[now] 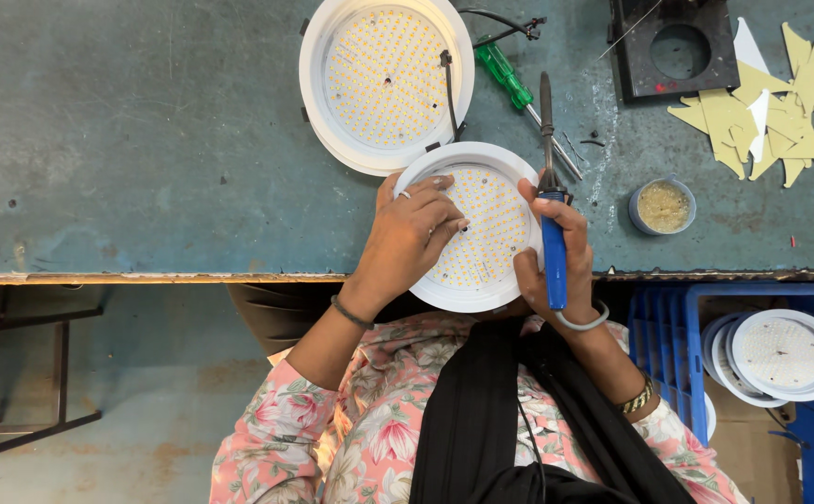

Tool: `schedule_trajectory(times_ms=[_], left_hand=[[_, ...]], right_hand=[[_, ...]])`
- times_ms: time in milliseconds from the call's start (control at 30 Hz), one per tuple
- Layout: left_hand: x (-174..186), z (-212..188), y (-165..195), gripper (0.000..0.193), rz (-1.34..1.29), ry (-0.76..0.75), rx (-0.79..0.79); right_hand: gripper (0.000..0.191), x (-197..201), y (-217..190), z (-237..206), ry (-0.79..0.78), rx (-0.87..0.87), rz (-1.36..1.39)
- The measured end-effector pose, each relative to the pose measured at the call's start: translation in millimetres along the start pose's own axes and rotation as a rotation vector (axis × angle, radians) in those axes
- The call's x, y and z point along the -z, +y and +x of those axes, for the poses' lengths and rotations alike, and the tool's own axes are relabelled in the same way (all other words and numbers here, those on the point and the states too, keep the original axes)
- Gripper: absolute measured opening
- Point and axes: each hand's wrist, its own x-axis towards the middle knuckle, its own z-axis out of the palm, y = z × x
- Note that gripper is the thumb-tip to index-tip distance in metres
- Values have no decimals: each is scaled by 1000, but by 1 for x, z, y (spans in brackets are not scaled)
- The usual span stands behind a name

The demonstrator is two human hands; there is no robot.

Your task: The person uses a soldering iron to apply solder to multiple contact points on a circular LED module. They repeatedly dip the iron into a small container of flux and then touch the tip to specific points on the module's surface.

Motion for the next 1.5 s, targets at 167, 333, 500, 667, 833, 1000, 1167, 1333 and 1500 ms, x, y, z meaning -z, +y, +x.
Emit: schedule_trajectory(times_ms=[167,333,500,667,833,1000,1167,1333,1500], left_hand=[[-3,-2,-3,3,8,-3,11],[-6,-3,-2,5,25,20,5],[-14,-4,8,5,117,35,60],[-13,12,4,10,290,-28,-79],[-9,34,-12,14,285,-85,-198],[-9,33,-20,13,145,-87,-154],[-13,27,-26,14,113,-27,-149],[-18,23,-29,12,74,39,-117],[-18,24,-29,15,34,40,-104]], right_hand=[[57,1,2,-2,-21,-115,-11],[56,3,2,-1,-34,-180,41],[63,10,11,7,-11,-39,116],[64,20,20,18,-36,-99,234],[64,24,17,21,-28,-54,38],[57,19,-1,7,-17,63,101],[55,5,-25,6,-199,35,202],[62,0,-42,20,-287,209,-148],[61,1,-47,21,-271,-11,-81]])
